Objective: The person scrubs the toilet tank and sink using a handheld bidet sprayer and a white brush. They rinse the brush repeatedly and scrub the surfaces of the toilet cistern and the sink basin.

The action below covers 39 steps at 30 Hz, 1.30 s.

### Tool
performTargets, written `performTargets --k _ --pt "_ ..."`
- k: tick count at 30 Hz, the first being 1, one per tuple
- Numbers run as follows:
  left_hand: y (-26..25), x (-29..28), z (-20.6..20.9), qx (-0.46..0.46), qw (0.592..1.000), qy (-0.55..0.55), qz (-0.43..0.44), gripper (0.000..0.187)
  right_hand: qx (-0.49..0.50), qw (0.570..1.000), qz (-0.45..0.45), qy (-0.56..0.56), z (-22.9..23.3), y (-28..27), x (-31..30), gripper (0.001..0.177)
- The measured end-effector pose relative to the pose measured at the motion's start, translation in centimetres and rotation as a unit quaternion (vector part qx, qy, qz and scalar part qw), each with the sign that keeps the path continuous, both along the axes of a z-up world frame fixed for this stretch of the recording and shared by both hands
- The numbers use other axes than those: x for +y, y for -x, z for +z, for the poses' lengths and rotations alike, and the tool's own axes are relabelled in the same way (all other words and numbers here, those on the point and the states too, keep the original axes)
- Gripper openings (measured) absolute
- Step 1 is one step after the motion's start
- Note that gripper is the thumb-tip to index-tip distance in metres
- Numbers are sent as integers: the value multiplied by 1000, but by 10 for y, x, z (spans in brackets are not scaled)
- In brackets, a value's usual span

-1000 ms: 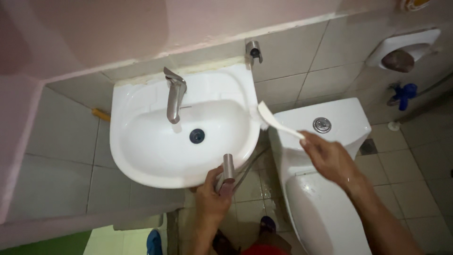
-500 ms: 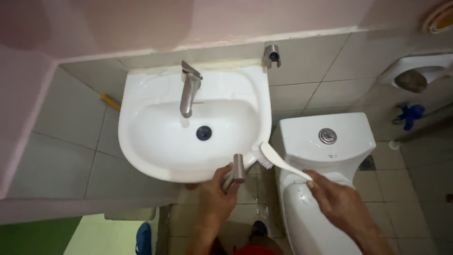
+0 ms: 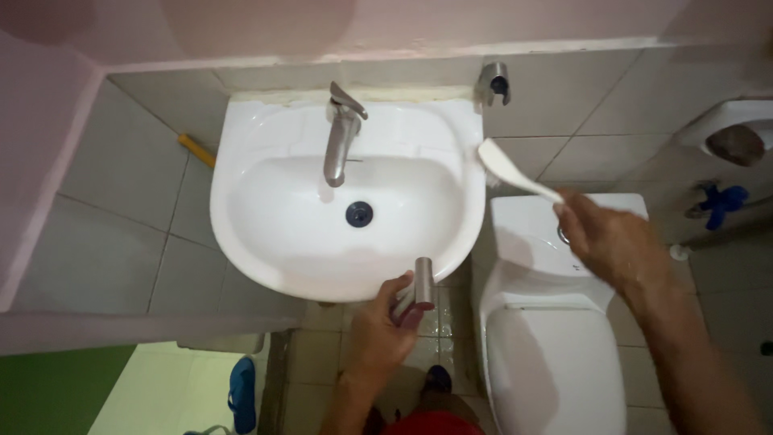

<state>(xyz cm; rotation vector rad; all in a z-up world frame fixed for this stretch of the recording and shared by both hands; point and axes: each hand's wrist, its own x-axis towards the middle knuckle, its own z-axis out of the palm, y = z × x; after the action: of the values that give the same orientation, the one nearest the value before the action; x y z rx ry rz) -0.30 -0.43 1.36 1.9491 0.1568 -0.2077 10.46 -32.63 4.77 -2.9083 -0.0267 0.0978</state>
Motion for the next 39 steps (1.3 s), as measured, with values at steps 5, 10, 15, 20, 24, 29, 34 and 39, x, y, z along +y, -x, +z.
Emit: performTargets --k 5,10,15,20,24,29,34,39 --pt "-1 1 -5 -46 999 -3 0 55 -7 999 0 38 19 -35 12 44" --pt "0 0 -8 -85 996 9 15 54 -36 999 2 33 30 -52 22 39" --pt "-1 -2 -13 -67 997 42 15 50 -78 996 18 27 21 -42 23 38" --pt "-2 1 -15 -30 1000 -2 -9 49 -53 998 3 -22 8 -7 23 34" --pt "0 1 -17 -120 993 2 -9 50 -94 995 34 4 1 34 19 36" --pt "0 4 -17 -99 994 39 -15 49 -53 998 34 -9 -13 87 20 35" --pt "3 5 -11 -109 993 39 -23 49 51 998 -14 -46 -37 145 32 44" --pt "4 4 -5 -132 990 37 -27 47 -94 921 -91 -367 -83 179 55 41"
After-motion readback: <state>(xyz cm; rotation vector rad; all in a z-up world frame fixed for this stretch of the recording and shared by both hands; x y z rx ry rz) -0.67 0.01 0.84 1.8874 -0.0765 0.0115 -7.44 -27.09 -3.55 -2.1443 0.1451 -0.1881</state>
